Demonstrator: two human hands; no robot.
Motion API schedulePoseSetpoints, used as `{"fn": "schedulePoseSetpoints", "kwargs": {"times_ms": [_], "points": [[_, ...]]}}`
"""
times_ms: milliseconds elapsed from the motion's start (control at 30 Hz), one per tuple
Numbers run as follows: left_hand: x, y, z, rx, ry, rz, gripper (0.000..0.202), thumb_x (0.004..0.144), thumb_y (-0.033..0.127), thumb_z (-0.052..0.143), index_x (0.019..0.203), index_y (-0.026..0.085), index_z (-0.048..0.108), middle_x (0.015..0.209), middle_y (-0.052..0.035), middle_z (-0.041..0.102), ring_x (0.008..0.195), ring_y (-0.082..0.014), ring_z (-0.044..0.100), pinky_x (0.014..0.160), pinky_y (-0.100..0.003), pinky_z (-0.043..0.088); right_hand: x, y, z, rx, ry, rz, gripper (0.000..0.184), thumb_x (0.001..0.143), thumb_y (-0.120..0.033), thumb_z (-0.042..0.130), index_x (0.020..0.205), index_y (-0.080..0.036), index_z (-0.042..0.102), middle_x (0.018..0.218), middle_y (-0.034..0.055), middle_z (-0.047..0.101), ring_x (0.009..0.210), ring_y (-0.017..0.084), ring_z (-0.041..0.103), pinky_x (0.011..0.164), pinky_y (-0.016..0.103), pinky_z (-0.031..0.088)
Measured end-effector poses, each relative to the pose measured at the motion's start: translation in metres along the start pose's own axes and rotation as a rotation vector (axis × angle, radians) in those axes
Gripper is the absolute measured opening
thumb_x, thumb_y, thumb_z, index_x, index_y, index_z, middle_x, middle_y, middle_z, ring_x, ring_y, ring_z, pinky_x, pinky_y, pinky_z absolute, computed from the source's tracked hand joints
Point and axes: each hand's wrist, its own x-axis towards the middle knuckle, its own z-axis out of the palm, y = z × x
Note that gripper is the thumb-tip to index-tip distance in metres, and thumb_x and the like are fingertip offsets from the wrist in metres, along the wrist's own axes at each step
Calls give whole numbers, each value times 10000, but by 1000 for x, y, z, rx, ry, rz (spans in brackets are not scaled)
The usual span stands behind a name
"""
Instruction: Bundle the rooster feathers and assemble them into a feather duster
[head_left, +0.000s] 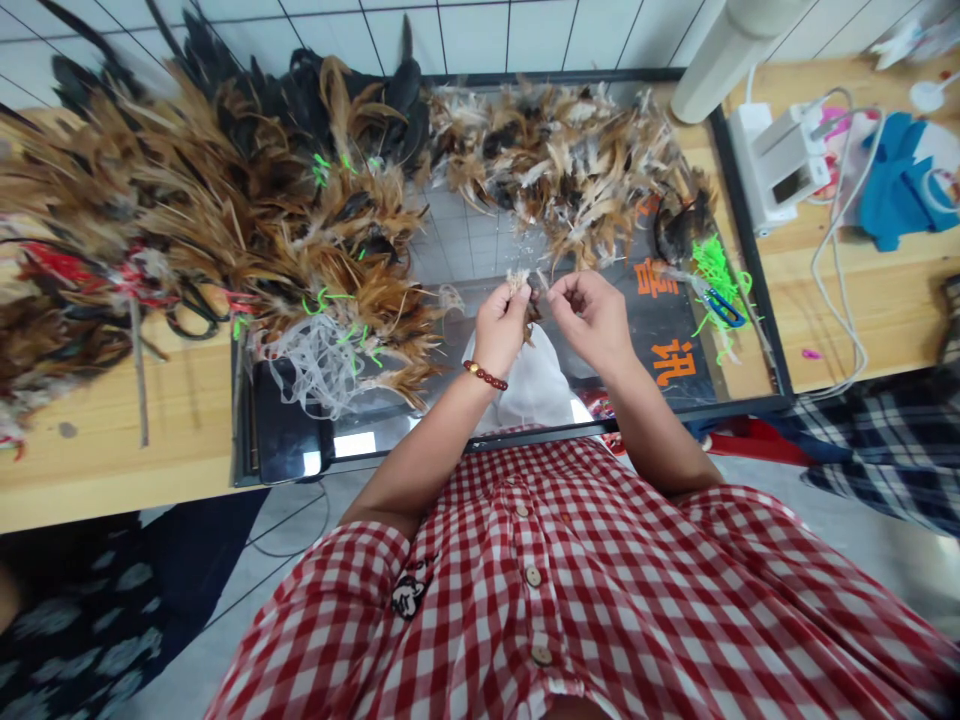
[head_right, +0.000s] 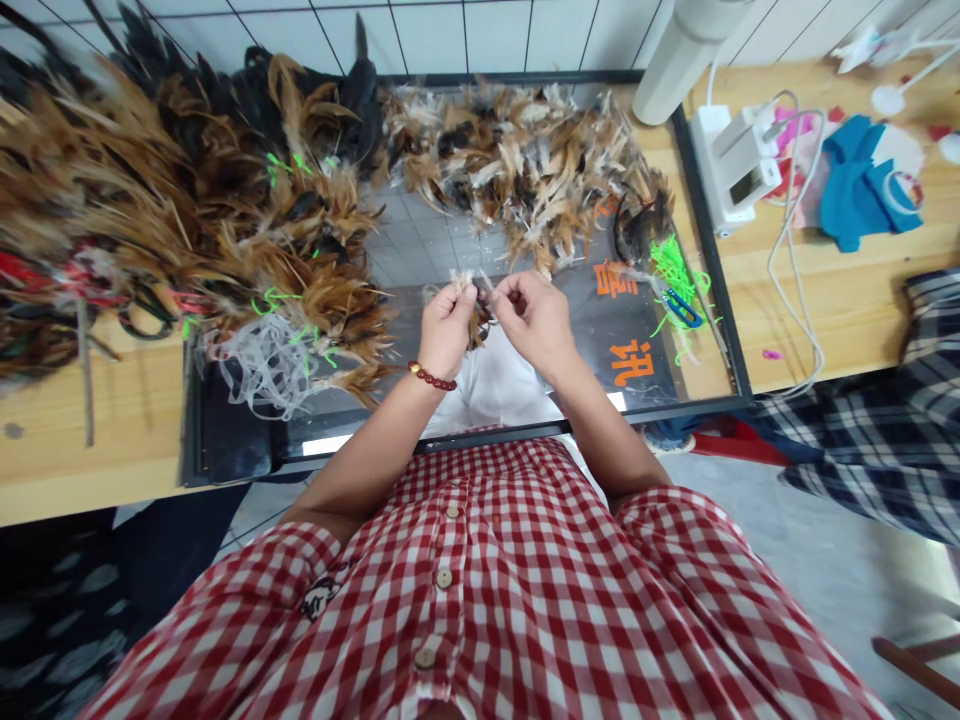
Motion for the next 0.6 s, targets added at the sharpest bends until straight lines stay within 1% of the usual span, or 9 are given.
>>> {"fn": "schedulePoseSetpoints", "kwargs": {"times_ms": [100,200,300,400,433,500,600], "points": [[-2,0,1,-40,-13,-13,353,889,405,774,683,177,600,628,50,573,616,-78,524,624,-193,452,0,-6,8,-130,3,-52,199,958,-334,550,869,-201,668,869,63,677,793,184,586,774,332,463],[-2,1,2,-44,-2,-19,363,878,385,791,671,169,585,624,53,564,612,-70,523,621,-189,452,2,-8,10,-257,-38,-105,183,949,-272,538,916,-188,697,925,93,703,859,220,627,811,359,471],[1,4,1,-69,51,-41,321,913,381,754,720,174,602,655,48,606,605,-67,556,622,-187,475,4,-2,1,-320,-94,-148,236,975,-262,510,1003,-193,734,1005,110,731,944,251,658,851,379,484],[7,10,-4,-164,126,-61,320,983,403,658,760,191,571,685,42,630,580,-63,579,620,-191,504,7,12,-16,-360,-60,-113,282,974,-240,501,1096,-211,754,1104,118,743,1001,268,668,871,397,498],[8,12,-5,-190,152,-58,331,998,415,633,761,199,552,668,48,610,556,-60,566,607,-190,504,8,17,-21,-373,-60,-96,278,962,-242,523,1105,-210,760,1115,121,742,998,272,671,865,400,501],[11,17,-8,-206,191,-48,351,1005,441,620,756,212,525,616,68,544,497,-56,510,557,-182,477,9,25,-26,-399,-122,-92,256,931,-269,594,1100,-205,775,1090,121,743,974,278,674,844,401,503],[12,19,-11,-178,203,-52,371,987,478,642,750,222,515,575,81,477,445,-51,432,482,-173,412,9,27,-21,-436,-230,-121,278,913,-311,648,1133,-204,781,1067,118,742,961,279,672,825,395,495]]}}
